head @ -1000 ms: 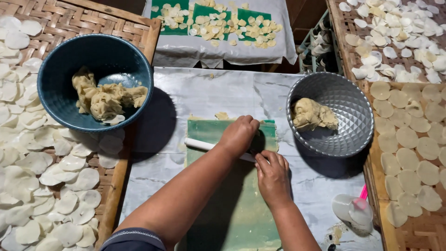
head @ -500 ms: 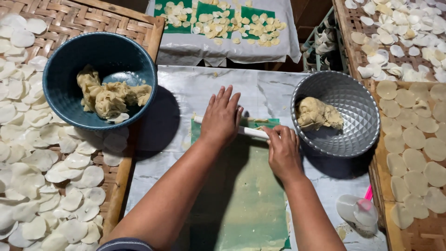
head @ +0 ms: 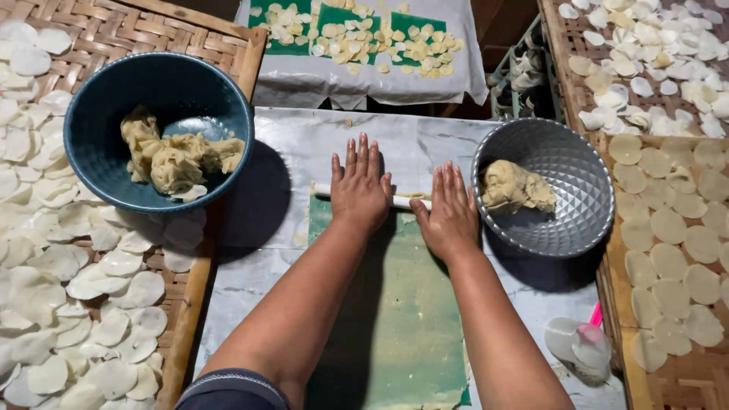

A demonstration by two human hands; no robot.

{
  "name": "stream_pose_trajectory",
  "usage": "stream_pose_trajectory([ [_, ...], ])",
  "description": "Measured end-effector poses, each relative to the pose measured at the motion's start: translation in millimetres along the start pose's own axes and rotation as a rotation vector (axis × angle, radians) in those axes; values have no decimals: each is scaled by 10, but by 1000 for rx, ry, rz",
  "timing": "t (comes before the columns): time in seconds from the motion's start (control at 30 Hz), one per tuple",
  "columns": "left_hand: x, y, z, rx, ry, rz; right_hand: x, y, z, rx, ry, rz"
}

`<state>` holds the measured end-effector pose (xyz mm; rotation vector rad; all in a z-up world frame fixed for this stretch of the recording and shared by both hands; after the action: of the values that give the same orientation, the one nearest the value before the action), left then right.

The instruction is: Rolling out small pieces of dough into thin sheets using a rolling pin

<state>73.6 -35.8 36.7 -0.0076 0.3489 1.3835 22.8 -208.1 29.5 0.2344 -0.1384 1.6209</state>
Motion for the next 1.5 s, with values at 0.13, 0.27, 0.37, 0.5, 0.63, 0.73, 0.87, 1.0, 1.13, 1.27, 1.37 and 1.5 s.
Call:
stream_pose_trajectory([
  [0.13, 1, 233, 28, -21, 20, 8, 97, 235, 36, -14, 16, 24],
  [0.27, -4, 575, -11, 1, 19, -40, 138, 587, -21, -15, 60, 43],
  [0.37, 6, 462, -35, 4, 15, -46, 90, 459, -63, -25, 68, 46],
  [0.5, 47, 25, -143, 9, 7, 6, -44, 25, -167, -33, 72, 6],
  [0.63, 32, 226, -58, -24, 6, -6, 36, 195, -114, -62, 58, 30],
  [0.73, 33, 579, -54, -10, 25, -41, 164, 582, -89, -27, 65, 33],
  [0.87, 31, 585, -112, 5, 12, -66, 151, 619, -108, -42, 91, 28],
  [1.0, 46, 220, -99, -15, 22, -22, 43, 187, -160, -20, 59, 16],
  [1.13, 48, 204, -83, 12, 0, -2, 41, 167, -123, -35, 83, 13],
  [1.27, 74, 919, -150, -79, 21, -90, 246, 912, 2, 62, 60, 35],
  [1.37, 130, 1406, 7, -207, 118, -151, 399, 1357, 325, -33, -90, 46],
  [1.5, 281, 1646, 193, -557, 155, -190, 399, 1365, 441, -358, -174, 121],
])
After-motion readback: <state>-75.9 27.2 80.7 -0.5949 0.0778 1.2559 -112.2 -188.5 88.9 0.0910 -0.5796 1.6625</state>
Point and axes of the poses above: each hand's wrist, its own y-axis away from the middle knuckle, its own z-axis out of the back of the hand, x = y × z, the point moved 5 cm from there along -y, towards the middle knuckle, and after that the axes turned 3 degrees about -y, right-handed, at the moved point
